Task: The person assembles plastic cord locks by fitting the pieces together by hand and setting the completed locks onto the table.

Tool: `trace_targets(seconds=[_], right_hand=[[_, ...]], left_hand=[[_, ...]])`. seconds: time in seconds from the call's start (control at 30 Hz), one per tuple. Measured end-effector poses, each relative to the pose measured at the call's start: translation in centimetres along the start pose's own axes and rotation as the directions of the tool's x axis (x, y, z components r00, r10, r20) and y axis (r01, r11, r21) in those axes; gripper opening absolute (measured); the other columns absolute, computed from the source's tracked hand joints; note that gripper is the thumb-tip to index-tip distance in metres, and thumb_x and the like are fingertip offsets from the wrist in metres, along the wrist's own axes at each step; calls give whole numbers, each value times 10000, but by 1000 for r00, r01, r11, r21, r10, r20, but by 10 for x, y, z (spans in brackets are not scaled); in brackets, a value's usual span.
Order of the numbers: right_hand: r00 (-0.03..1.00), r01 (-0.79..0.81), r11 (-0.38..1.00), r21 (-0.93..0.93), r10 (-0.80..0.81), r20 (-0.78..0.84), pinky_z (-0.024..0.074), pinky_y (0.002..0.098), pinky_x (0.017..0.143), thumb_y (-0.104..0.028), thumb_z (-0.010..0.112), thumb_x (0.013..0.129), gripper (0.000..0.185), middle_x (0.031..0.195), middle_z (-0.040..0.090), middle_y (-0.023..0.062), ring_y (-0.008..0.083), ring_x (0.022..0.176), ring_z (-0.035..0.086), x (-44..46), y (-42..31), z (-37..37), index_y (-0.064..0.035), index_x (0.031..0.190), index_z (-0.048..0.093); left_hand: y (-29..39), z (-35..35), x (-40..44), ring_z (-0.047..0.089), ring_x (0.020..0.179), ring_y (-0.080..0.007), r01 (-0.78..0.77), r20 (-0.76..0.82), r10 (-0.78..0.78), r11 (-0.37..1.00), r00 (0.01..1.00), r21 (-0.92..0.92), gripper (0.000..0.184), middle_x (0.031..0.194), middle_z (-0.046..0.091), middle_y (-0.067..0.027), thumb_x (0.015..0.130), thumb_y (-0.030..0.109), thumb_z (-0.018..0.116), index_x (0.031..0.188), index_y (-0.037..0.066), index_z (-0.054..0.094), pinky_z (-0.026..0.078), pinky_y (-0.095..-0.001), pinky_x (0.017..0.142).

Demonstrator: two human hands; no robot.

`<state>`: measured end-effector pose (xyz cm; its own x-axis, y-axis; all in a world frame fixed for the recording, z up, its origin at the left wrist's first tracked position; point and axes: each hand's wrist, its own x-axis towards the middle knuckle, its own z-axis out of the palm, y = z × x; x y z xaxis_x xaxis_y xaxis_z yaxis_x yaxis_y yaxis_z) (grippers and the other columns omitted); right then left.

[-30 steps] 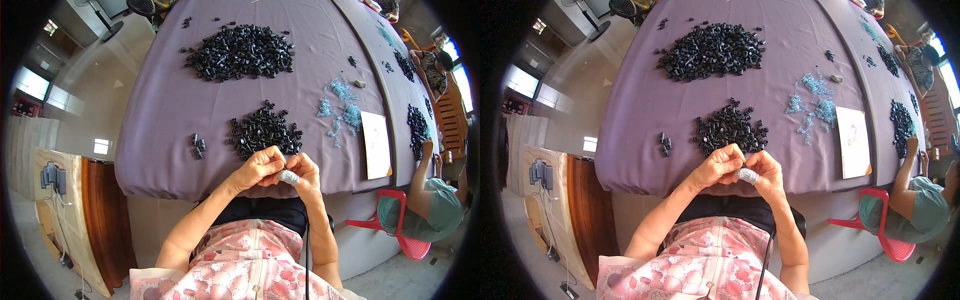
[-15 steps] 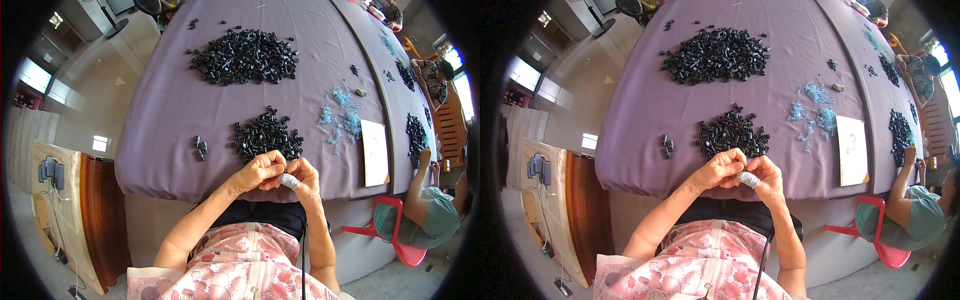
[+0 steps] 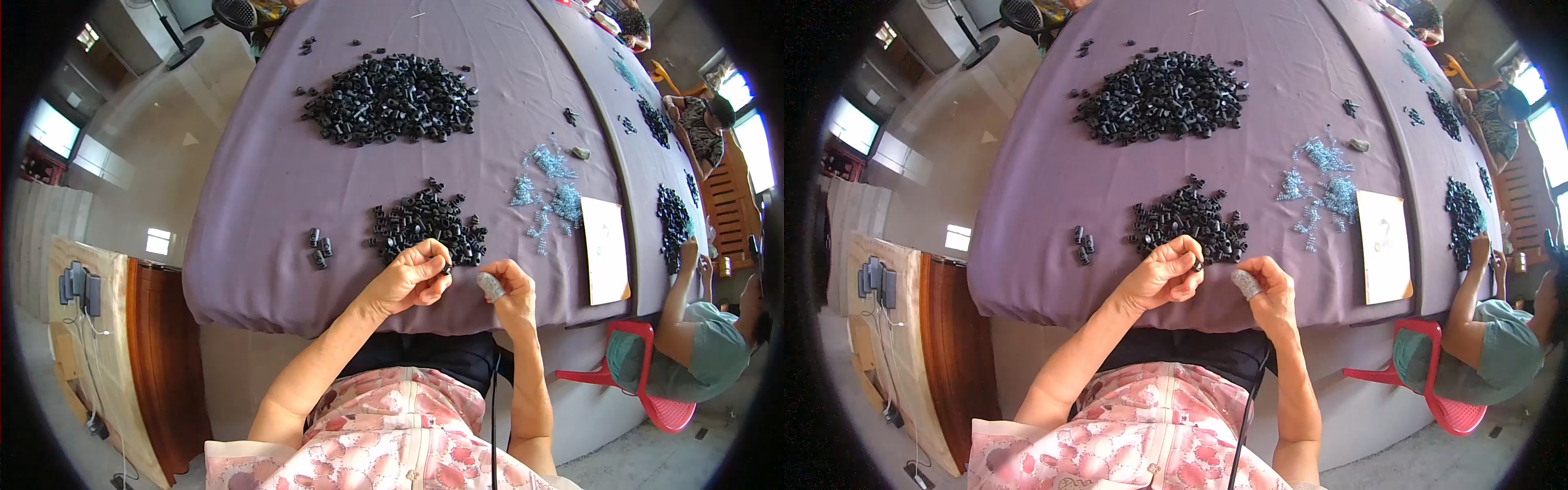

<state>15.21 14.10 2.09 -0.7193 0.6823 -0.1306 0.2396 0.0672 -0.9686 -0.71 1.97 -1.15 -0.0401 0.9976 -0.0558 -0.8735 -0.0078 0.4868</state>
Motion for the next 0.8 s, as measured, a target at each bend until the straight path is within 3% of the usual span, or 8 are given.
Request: trace_targets(seconds=[0.13, 0.17, 0.37, 0.47, 0.57, 0.67, 0.77, 0.8], right_hand=[[991, 57, 992, -109, -69, -112, 424, 198, 640, 60, 592, 767, 100, 697, 556, -22, 46, 688, 507, 9, 0, -12, -1, 847, 590], [989, 63, 987, -151, -82, -124, 438, 215, 653, 106, 556, 734, 168, 726, 581, 15, 69, 707, 536, 13, 2, -14, 4, 863, 593], [950, 246, 920, -305, -291, -111, 460, 263, 682, 151, 481, 663, 322, 809, 574, 96, 179, 740, 586, 43, -4, -6, 12, 925, 606], [936, 272, 860, -431, -340, -87, 454, 285, 684, 139, 456, 653, 362, 774, 540, 104, 224, 715, 567, 56, -1, -3, 0, 948, 613], [955, 241, 819, -521, -295, -22, 447, 298, 688, 124, 439, 643, 337, 755, 526, 115, 250, 713, 551, 62, -2, -2, 5, 914, 602], [887, 369, 723, -584, -461, -11, 454, 304, 656, 111, 440, 686, 265, 771, 542, 112, 234, 680, 557, 69, 11, -5, 7, 897, 563], [953, 176, 927, -331, -245, -180, 457, 294, 604, 101, 423, 746, 206, 772, 563, 90, 180, 630, 554, 60, 8, -3, -6, 886, 529], [953, 186, 953, -241, -234, -191, 456, 284, 589, 99, 412, 762, 208, 767, 566, 82, 160, 617, 548, 57, 8, -4, -12, 893, 528]], left_hand=[[-1, -2, 1, 413, 468, -91, 1, -6, -1, 1000, 1000, -3, 123, 644, 533, -47, 901, 225, 525, 943, 110, 515, 322, -208, 423], [-1, -2, 1, 414, 469, -91, 2, 1, -2, 1000, 1000, -5, 121, 645, 534, -47, 901, 224, 525, 943, 110, 515, 322, -208, 423], [0, -1, 1, 418, 473, -89, -4, 10, 4, 1000, 1000, 0, 106, 651, 543, -48, 908, 209, 514, 945, 110, 516, 325, -207, 425], [-1, 0, 1, 421, 475, -87, -15, 8, 15, 1000, 1000, 8, 99, 656, 548, -46, 913, 203, 508, 943, 109, 515, 323, -205, 422], [0, 0, 1, 426, 478, -86, -16, 3, 16, 999, 1000, 29, 96, 662, 554, -45, 914, 201, 506, 941, 109, 515, 320, -203, 418], [-1, 1, 1, 437, 486, -86, -5, -8, 5, 998, 1000, 58, 99, 671, 559, -47, 911, 204, 513, 945, 112, 513, 320, -204, 416], [-1, 0, 1, 453, 500, -88, 2, -20, -1, 996, 1000, 89, 107, 691, 567, -57, 909, 202, 519, 963, 110, 502, 326, -205, 417], [0, 2, 1, 459, 506, -89, 4, -24, -1, 994, 1000, 108, 113, 699, 570, -61, 909, 198, 519, 971, 107, 496, 330, -206, 418]])
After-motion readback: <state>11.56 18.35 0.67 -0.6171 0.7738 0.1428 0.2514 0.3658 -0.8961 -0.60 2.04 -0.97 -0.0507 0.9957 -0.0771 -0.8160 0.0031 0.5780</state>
